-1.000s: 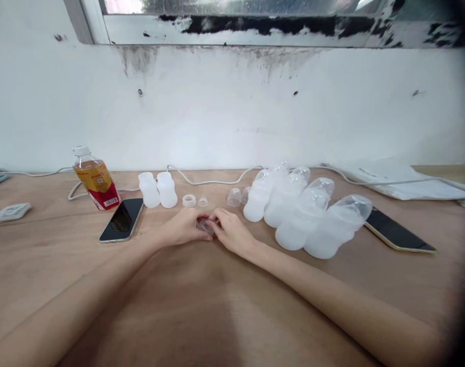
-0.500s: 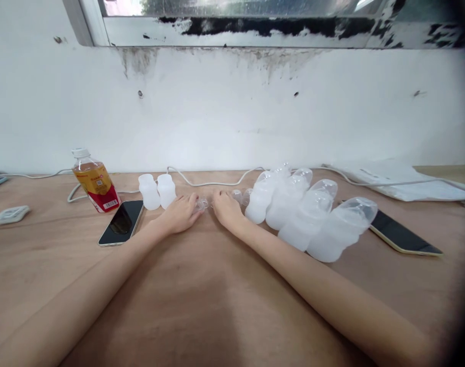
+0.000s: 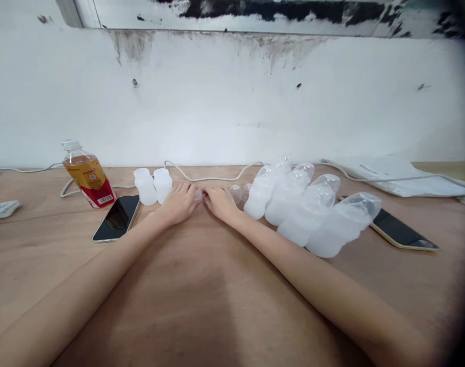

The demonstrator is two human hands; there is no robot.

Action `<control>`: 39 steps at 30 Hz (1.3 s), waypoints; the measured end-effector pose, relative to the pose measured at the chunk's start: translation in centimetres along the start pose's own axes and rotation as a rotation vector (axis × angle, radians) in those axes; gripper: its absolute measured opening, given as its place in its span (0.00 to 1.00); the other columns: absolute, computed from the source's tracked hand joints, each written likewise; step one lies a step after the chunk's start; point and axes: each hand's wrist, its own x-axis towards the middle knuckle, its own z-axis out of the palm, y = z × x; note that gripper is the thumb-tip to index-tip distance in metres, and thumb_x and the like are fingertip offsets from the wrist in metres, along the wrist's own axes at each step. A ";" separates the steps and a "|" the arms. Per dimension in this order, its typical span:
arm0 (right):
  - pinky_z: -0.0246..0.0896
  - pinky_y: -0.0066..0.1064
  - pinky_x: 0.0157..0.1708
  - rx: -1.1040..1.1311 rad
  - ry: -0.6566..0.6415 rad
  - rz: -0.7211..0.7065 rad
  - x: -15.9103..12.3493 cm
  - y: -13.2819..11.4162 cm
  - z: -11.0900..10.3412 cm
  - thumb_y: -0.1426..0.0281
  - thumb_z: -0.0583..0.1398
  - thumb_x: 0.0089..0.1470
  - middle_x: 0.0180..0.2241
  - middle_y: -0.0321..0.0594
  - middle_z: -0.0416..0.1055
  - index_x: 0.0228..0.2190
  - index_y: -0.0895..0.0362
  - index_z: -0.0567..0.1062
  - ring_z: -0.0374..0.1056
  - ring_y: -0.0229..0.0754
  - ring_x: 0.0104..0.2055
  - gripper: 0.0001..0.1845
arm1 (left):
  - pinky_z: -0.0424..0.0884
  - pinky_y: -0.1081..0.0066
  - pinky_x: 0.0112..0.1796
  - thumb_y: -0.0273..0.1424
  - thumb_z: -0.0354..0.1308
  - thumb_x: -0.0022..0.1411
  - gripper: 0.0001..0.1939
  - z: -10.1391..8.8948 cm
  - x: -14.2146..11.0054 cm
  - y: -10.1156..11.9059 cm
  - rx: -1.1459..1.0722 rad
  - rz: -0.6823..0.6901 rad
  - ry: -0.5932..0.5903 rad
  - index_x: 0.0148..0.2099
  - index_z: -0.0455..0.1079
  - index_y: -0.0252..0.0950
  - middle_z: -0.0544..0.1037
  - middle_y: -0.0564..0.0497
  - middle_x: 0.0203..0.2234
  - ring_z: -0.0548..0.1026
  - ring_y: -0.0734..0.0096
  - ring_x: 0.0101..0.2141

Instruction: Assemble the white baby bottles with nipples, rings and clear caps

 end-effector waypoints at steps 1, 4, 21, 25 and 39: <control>0.53 0.34 0.41 0.004 -0.005 -0.004 0.0 0.1 0.1 0.72 0.48 0.55 0.37 0.46 0.71 0.39 0.60 0.68 0.65 0.45 0.41 0.12 | 0.59 0.60 0.44 0.33 0.43 0.60 0.16 0.1 0.2 -0.1 0.001 0.003 0.002 0.47 0.58 0.28 0.66 0.37 0.44 0.63 0.56 0.46; 0.55 0.32 0.38 0.003 -0.007 -0.001 0.0 0.4 0.1 0.72 0.47 0.56 0.37 0.47 0.71 0.38 0.61 0.68 0.66 0.45 0.40 0.12 | 0.57 0.59 0.46 0.30 0.45 0.58 0.17 0.5 0.5 -0.4 -0.001 0.024 -0.008 0.48 0.58 0.27 0.67 0.37 0.44 0.63 0.55 0.47; 0.54 0.32 0.41 -0.089 -0.084 0.018 -0.6 1.0 -0.8 0.77 0.48 0.53 0.39 0.50 0.70 0.40 0.62 0.66 0.65 0.46 0.43 0.13 | 0.47 0.52 0.53 0.27 0.42 0.58 0.18 1.6 0.5 -0.3 -0.027 0.091 -0.090 0.50 0.59 0.27 0.68 0.39 0.46 0.64 0.59 0.49; 0.54 0.32 0.42 -0.100 -0.089 0.006 -0.7 1.1 -1.0 0.79 0.51 0.49 0.41 0.49 0.69 0.41 0.62 0.67 0.64 0.46 0.44 0.15 | 0.45 0.49 0.53 0.30 0.42 0.59 0.22 1.4 0.3 -0.1 -0.044 0.092 -0.079 0.55 0.53 0.27 0.62 0.38 0.52 0.57 0.58 0.54; 0.53 0.31 0.43 -0.016 0.014 -0.034 -0.7 1.2 -1.3 0.77 0.48 0.53 0.41 0.46 0.69 0.46 0.61 0.64 0.63 0.41 0.45 0.17 | 0.42 0.49 0.54 0.35 0.38 0.62 0.22 2.1 0.0 0.4 -0.060 0.143 -0.067 0.57 0.51 0.33 0.61 0.42 0.53 0.61 0.62 0.52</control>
